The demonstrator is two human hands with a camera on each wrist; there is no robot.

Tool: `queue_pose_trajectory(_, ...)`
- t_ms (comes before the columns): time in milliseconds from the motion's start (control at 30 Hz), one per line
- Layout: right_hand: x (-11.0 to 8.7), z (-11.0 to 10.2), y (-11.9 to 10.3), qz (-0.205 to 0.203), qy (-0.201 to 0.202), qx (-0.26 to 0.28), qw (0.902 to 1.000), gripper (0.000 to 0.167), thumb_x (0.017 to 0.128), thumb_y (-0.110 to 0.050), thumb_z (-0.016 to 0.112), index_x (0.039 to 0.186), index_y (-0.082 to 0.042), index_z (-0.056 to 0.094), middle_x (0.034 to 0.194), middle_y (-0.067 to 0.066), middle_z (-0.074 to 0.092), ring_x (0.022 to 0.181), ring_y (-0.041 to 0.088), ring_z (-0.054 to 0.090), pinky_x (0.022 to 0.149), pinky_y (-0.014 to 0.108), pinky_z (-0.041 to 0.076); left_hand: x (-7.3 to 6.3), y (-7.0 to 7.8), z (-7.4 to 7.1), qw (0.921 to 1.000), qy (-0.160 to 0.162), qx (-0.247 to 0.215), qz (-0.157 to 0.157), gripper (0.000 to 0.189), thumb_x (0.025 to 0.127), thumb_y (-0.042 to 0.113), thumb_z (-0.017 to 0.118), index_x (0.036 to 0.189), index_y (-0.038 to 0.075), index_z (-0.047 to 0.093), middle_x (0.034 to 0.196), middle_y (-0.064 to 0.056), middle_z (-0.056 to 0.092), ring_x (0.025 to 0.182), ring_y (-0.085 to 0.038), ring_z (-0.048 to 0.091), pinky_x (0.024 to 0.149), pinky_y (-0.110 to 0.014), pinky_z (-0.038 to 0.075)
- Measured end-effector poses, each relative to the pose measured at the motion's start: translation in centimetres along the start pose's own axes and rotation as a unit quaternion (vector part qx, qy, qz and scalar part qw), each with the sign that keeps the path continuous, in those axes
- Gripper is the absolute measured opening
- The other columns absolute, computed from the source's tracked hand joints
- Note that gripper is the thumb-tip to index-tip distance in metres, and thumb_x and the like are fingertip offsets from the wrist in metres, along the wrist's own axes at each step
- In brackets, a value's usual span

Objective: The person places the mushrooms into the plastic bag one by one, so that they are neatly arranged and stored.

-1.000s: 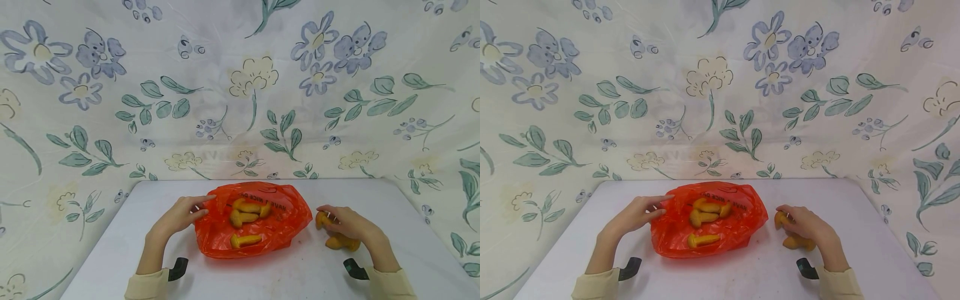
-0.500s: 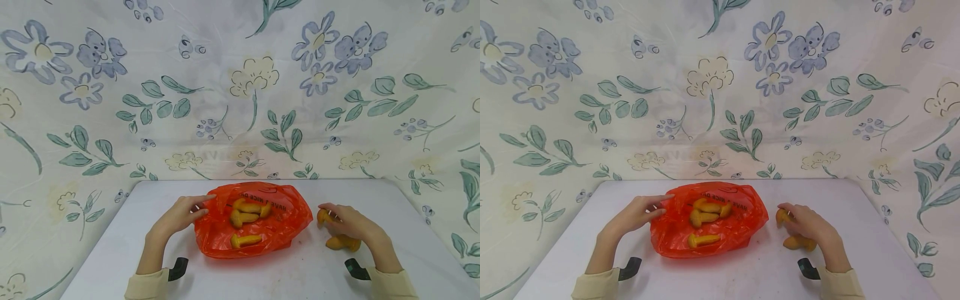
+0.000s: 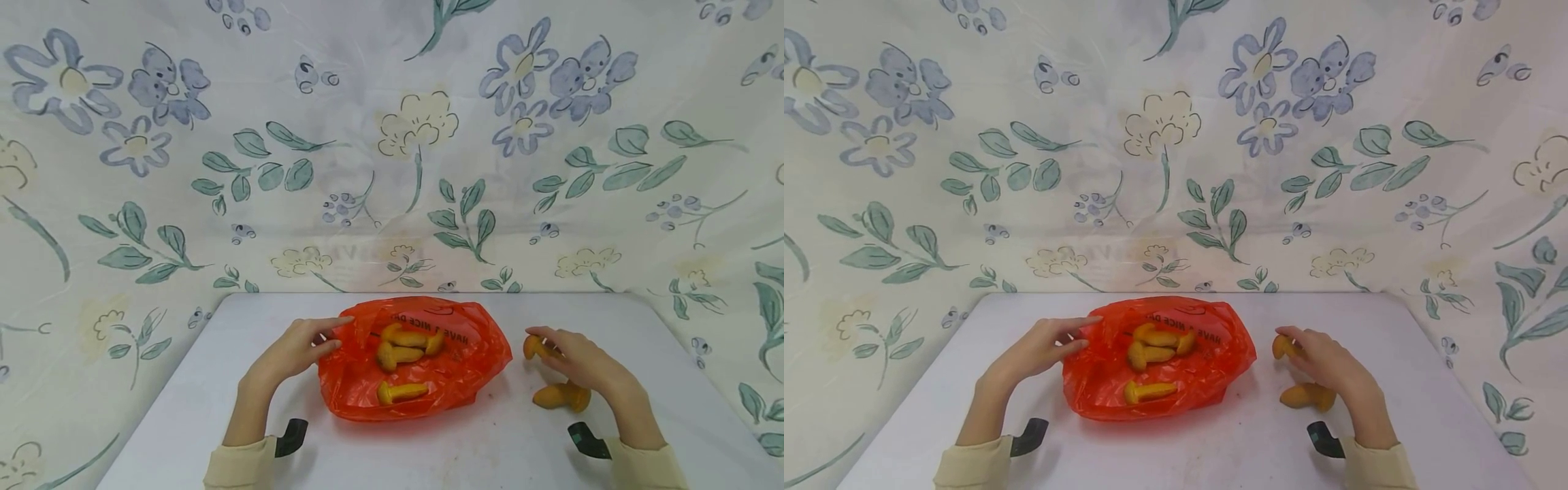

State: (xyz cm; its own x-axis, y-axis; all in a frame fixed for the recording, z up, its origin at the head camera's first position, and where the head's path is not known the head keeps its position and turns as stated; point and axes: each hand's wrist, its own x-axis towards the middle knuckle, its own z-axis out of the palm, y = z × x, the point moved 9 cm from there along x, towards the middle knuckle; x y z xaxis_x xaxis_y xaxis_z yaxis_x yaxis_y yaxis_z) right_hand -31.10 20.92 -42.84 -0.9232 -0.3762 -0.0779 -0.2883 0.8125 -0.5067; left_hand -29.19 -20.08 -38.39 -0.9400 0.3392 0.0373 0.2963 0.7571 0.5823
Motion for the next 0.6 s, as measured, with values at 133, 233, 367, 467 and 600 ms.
queue_pose_trajectory(133,-0.06,-0.29,-0.13,-0.005,0.006,-0.001,1.0000,0.050,0.094,-0.011,0.063,0.141,-0.012,0.049,0.114,0.008,0.066,0.096,0.020,0.059,0.077,0.036,0.058,0.09,0.06,0.04,1.0000,-0.001,0.001,0.001,0.044,0.093,0.010,0.065,0.136,0.017,0.060,0.100,-0.005,0.070,0.084,-0.014,0.063,0.068,-0.022,0.058)
queue_pose_trajectory(233,-0.12,-0.50,-0.33,-0.009,0.010,-0.003,0.9999,0.049,0.094,-0.012,0.063,0.141,-0.012,0.049,0.115,0.008,0.066,0.097,0.020,0.059,0.079,0.036,0.058,0.11,0.08,0.07,1.0000,-0.001,0.002,0.000,0.044,0.093,0.010,0.065,0.136,0.017,0.060,0.100,-0.005,0.070,0.084,-0.014,0.063,0.068,-0.023,0.058)
queue_pose_trajectory(367,-0.22,-0.55,-0.48,-0.009,0.010,-0.001,0.9999,0.049,0.094,-0.012,0.063,0.141,-0.012,0.049,0.117,0.008,0.066,0.098,0.020,0.059,0.080,0.037,0.059,0.13,0.12,0.12,1.0000,-0.002,0.005,-0.002,0.044,0.093,0.010,0.065,0.136,0.018,0.060,0.100,-0.005,0.070,0.084,-0.014,0.063,0.069,-0.023,0.058)
queue_pose_trajectory(467,-0.23,-0.56,-0.50,-0.008,0.011,-0.002,0.9999,0.050,0.094,-0.012,0.064,0.141,-0.012,0.049,0.116,0.008,0.066,0.098,0.020,0.059,0.079,0.037,0.059,0.15,0.16,0.14,1.0000,-0.003,0.007,-0.001,0.044,0.093,0.010,0.065,0.136,0.018,0.060,0.100,-0.004,0.069,0.084,-0.014,0.063,0.069,-0.022,0.058)
queue_pose_trajectory(600,-0.08,-0.80,-0.69,-0.014,0.013,-0.008,0.9998,0.050,0.094,-0.012,0.063,0.141,-0.012,0.049,0.114,0.008,0.066,0.097,0.020,0.059,0.079,0.036,0.058,0.14,0.16,0.12,1.0000,-0.003,0.006,-0.002,0.044,0.093,0.010,0.065,0.136,0.018,0.060,0.099,-0.004,0.069,0.083,-0.014,0.063,0.068,-0.022,0.058)
